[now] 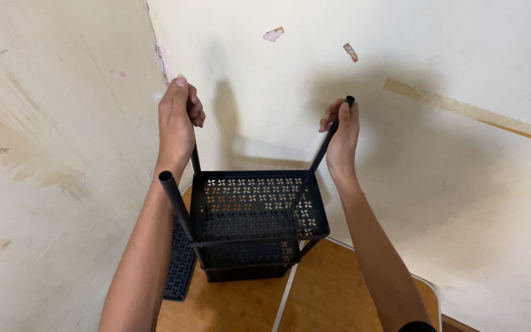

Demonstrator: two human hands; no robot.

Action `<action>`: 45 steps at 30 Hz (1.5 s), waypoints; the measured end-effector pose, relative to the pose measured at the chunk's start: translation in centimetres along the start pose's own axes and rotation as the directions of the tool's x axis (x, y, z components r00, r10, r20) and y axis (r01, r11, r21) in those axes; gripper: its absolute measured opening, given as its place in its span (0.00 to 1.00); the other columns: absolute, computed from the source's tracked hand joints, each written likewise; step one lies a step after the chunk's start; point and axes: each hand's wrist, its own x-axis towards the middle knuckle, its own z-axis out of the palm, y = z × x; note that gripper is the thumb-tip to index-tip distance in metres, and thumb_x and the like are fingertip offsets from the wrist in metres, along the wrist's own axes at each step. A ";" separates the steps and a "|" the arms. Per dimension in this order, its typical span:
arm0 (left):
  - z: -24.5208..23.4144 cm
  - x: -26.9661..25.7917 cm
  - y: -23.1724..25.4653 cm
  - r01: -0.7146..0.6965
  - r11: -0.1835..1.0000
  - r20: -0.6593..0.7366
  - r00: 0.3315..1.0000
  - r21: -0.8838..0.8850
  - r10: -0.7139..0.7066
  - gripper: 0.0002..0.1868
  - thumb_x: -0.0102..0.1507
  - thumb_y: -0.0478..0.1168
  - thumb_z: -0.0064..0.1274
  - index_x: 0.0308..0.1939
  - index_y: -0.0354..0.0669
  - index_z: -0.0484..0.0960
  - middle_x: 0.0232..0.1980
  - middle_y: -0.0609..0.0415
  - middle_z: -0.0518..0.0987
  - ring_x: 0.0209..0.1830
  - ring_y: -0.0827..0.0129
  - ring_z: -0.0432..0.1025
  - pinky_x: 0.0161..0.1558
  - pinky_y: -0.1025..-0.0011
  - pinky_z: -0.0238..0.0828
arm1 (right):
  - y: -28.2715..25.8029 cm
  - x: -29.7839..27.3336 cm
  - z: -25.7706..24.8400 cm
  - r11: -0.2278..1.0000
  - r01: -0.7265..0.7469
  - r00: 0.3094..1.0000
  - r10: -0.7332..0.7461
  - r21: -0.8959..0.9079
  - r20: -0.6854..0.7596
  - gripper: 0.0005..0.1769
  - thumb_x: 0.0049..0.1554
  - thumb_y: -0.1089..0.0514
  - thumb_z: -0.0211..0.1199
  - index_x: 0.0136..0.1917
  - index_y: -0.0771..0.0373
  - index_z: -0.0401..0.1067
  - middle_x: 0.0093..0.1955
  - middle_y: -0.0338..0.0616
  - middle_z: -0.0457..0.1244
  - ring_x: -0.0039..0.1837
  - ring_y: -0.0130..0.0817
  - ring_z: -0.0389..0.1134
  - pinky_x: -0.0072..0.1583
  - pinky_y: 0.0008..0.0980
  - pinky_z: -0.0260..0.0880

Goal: The person assembles a black perforated metal shelving unit by inserting vertical poles into the corners of the shelves. They repeatedly adjust the poles and reposition the unit on a wooden table to align the components.

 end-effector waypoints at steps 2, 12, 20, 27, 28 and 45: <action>0.2 0.5 0.5 0.127 0.992 -0.077 0.989 -0.014 -0.127 0.24 0.76 0.53 0.35 0.28 0.47 0.61 0.21 0.63 0.54 0.19 0.77 0.46 0.21 0.73 0.42 | -1.0 0.9 0.9 1.000 -0.005 0.998 0.005 0.009 -0.064 0.20 0.74 0.47 0.38 0.46 0.60 0.60 0.37 0.36 0.53 0.37 0.25 0.53 0.42 0.28 0.57; -1.6 1.5 1.8 0.179 0.981 0.200 0.966 -0.072 -0.161 0.23 0.72 0.46 0.31 0.21 0.49 0.53 0.16 0.63 0.50 0.14 0.77 0.43 0.18 0.72 0.38 | -0.9 4.2 -1.3 0.967 -0.209 0.951 0.166 0.145 0.261 0.25 0.71 0.45 0.39 0.33 0.53 0.47 0.24 0.31 0.39 0.25 0.23 0.35 0.29 0.30 0.36; -1.3 -1.3 -0.9 -0.053 0.984 0.125 0.989 -0.171 0.075 0.23 0.74 0.60 0.34 0.38 0.45 0.65 0.27 0.63 0.60 0.25 0.78 0.52 0.28 0.76 0.50 | 0.0 0.6 -0.7 0.994 -0.017 0.992 0.003 0.109 0.129 0.21 0.72 0.42 0.41 0.49 0.60 0.58 0.35 0.35 0.49 0.34 0.23 0.47 0.40 0.27 0.51; -1.9 -3.3 -5.3 0.004 0.992 -0.003 1.000 -0.126 -0.004 0.29 0.73 0.65 0.36 0.33 0.43 0.65 0.25 0.63 0.57 0.22 0.79 0.49 0.24 0.76 0.46 | 3.6 -4.7 0.5 0.998 -0.009 0.998 0.005 -0.057 -0.062 0.19 0.73 0.46 0.38 0.49 0.61 0.60 0.39 0.34 0.51 0.40 0.23 0.52 0.44 0.24 0.56; -2.0 -3.1 -5.6 0.024 0.992 -0.001 1.000 -0.123 -0.024 0.30 0.73 0.65 0.36 0.31 0.44 0.64 0.24 0.64 0.57 0.21 0.79 0.49 0.24 0.76 0.45 | 4.1 -4.9 0.5 0.998 -0.020 0.998 0.017 -0.051 -0.062 0.21 0.74 0.45 0.38 0.48 0.61 0.59 0.38 0.34 0.51 0.40 0.22 0.51 0.44 0.23 0.55; -2.5 -3.9 -6.1 0.027 0.990 0.038 0.999 -0.140 -0.022 0.29 0.74 0.64 0.37 0.33 0.43 0.67 0.25 0.64 0.56 0.23 0.80 0.50 0.26 0.76 0.46 | 5.4 -3.9 -1.5 0.986 -0.077 0.996 0.069 0.148 0.054 0.26 0.72 0.39 0.40 0.42 0.59 0.55 0.32 0.32 0.47 0.34 0.21 0.46 0.37 0.24 0.48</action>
